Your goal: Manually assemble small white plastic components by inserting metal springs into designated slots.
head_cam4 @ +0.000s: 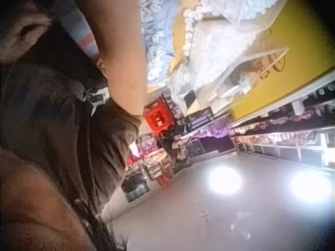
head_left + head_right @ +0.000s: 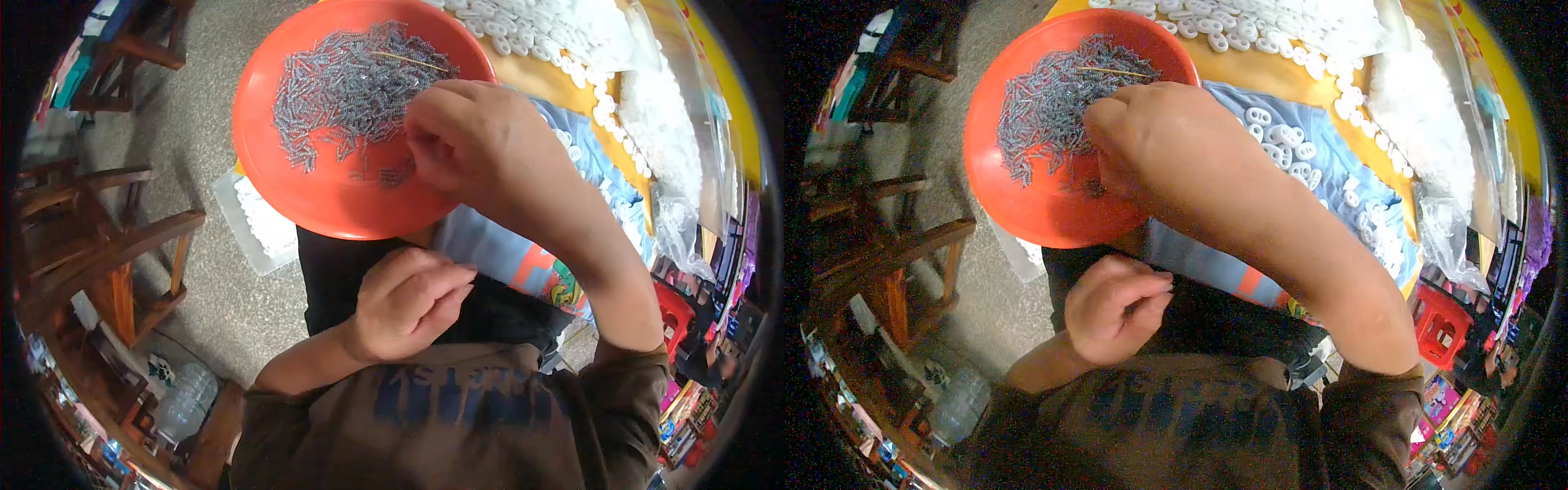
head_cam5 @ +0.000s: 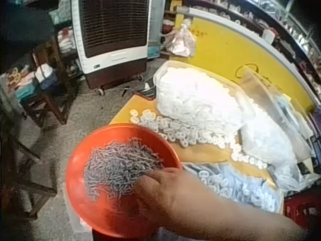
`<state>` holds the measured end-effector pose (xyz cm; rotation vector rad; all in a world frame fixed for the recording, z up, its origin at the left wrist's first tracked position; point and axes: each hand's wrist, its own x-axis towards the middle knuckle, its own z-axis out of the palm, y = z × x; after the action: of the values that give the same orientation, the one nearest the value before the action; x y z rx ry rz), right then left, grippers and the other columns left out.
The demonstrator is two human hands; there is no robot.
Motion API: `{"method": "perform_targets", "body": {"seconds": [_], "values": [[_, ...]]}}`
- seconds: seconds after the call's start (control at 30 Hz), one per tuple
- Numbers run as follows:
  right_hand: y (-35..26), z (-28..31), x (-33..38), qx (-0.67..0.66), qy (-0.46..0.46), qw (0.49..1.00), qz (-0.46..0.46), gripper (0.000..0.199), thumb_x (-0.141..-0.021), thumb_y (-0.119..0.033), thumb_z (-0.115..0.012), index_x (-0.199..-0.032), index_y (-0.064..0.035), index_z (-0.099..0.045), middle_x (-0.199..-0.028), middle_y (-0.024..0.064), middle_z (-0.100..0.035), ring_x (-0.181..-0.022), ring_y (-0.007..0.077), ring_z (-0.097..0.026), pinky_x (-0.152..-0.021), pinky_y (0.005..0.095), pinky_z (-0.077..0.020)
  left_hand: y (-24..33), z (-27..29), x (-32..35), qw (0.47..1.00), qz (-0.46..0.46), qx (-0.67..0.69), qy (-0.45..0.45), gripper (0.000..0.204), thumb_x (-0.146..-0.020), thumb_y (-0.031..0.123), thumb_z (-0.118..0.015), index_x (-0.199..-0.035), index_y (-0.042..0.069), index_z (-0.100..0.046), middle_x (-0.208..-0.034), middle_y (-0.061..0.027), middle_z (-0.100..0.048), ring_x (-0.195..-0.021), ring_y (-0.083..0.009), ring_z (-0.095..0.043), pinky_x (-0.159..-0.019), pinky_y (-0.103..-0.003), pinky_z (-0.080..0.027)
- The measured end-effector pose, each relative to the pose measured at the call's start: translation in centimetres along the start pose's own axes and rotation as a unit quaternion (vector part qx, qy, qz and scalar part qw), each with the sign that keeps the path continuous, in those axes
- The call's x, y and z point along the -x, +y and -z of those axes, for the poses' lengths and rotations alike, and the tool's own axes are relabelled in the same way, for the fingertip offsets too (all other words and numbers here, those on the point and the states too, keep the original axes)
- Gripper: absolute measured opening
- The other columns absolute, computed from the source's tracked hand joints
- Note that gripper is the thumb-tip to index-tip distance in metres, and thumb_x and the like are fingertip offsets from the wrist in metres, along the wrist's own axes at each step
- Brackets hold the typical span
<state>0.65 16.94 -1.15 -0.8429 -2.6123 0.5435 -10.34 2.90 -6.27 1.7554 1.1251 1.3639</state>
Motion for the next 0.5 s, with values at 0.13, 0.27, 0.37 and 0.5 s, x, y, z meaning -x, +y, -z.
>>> {"method": "perform_targets", "body": {"seconds": [0.13, 0.27, 0.37, 0.5], "values": [[-1.4, 0.9, 0.9, -0.157, 0.029, 0.982, -0.106, 0.013, -0.070, 0.000, -0.061, -0.078, -0.0025, -0.051, -0.065, 0.0048, -0.052, -0.064, 0.0178, -0.056, -0.057, 0.0261, -0.0444, 0.9, 1.5, -0.6, 0.998, 0.045, 0.034, 0.029, 0.029, -0.065, -0.009, -0.064, -0.092, 0.001, -0.059, -0.076, -0.0093, -0.056, -0.060, -0.0173, -0.053, -0.052, -0.025, -0.043], [-2.8, 1.1, 3.7, -0.412, 0.080, 0.892, -0.167, 0.020, -0.072, 0.007, -0.063, -0.086, -0.0015, -0.050, -0.076, 0.0018, -0.055, -0.076, 0.0099, -0.057, -0.067, 0.0221, -0.0461, 2.0, 2.5, -0.6, 0.984, 0.128, 0.094, 0.086, 0.027, -0.068, -0.011, -0.061, -0.093, -0.003, -0.058, -0.081, -0.0093, -0.056, -0.061, -0.0123, -0.049, -0.053, -0.021, -0.040], [-4.5, 1.7, 5.7, -0.553, 0.092, 0.798, -0.222, 0.025, -0.072, 0.009, -0.062, -0.090, 0.0000, -0.046, -0.082, 0.0058, -0.057, -0.079, 0.0121, -0.057, -0.072, 0.0229, -0.0468, 2.7, 2.0, -0.8, 0.926, 0.223, 0.263, 0.153, 0.024, -0.073, -0.011, -0.058, -0.095, -0.004, -0.058, -0.087, -0.0074, -0.051, -0.068, -0.0103, -0.048, -0.061, -0.019, -0.037], [-5.1, 1.9, 8.6, -0.616, 0.101, 0.737, -0.260, 0.025, -0.073, 0.008, -0.062, -0.090, -0.0003, -0.046, -0.081, 0.0066, -0.057, -0.080, 0.0122, -0.058, -0.072, 0.0229, -0.0471, 3.3, 1.8, -1.5, 0.969, 0.192, 0.154, 0.038, 0.023, -0.073, -0.009, -0.058, -0.095, -0.002, -0.058, -0.085, -0.0060, -0.051, -0.068, -0.0093, -0.047, -0.060, -0.019, -0.037]]}}
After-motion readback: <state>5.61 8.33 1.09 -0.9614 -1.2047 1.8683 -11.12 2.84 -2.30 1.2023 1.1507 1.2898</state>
